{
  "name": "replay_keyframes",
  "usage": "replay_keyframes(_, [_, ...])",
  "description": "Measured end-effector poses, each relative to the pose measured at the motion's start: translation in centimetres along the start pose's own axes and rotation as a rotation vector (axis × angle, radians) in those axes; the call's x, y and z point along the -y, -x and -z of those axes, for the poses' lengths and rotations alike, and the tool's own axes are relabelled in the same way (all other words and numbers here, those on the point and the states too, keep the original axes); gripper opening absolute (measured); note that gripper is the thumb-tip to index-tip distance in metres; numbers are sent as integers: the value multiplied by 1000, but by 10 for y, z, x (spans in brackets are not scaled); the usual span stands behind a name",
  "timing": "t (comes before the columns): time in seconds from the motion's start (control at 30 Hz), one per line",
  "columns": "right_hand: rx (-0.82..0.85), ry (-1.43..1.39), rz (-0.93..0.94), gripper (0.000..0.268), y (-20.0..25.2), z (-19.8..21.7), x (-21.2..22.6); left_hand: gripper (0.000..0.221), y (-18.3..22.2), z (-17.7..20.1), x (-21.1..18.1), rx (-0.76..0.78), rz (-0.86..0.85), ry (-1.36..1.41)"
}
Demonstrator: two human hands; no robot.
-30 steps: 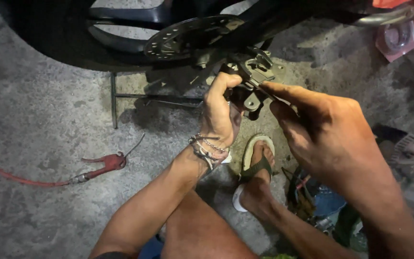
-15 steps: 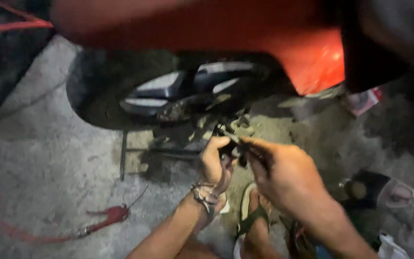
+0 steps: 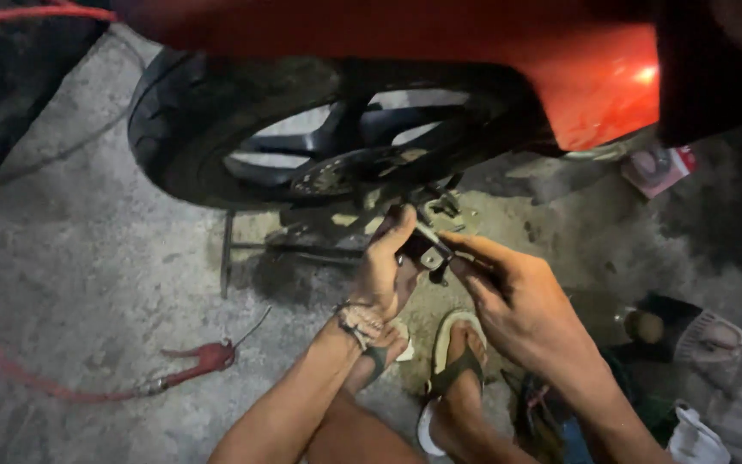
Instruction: Inspecting and adjusting a motorcycle brake caliper using a flathead screwdriver to manipulate the brake pads.
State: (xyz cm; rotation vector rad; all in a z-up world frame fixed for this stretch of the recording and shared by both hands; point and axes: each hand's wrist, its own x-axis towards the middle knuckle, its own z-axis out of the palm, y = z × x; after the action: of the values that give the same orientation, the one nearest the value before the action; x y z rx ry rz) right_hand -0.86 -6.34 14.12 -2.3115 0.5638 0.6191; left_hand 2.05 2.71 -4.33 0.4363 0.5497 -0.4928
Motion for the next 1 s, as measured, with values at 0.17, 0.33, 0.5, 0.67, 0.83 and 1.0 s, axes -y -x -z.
replay_keyframes(0.17, [-17, -91, 157, 38, -4, -5, -9, 44, 9, -30, -16, -89, 32, -62])
replay_keyframes(0.33, [-66, -33, 72, 37, 3, -19, -13, 73, 23, -52, -33, -246, 102, -200])
replay_keyframes(0.5, [-196, -57, 177, 38, 2, -31, -21, 44, 15, -51, -24, -285, -123, -305])
replay_keyframes(0.67, [-279, -117, 356, 33, 2, -42, -33, 44, 13, -49, -19, -303, -210, -416])
replay_keyframes(0.83, [-181, -86, 176, 46, -1, -17, -24, 49, 33, -73, -35, -285, -125, -430])
replay_keyframes(1.0, [153, 70, -313, 66, 2, 33, 17, 82, 42, -67, -29, -139, -133, -338])
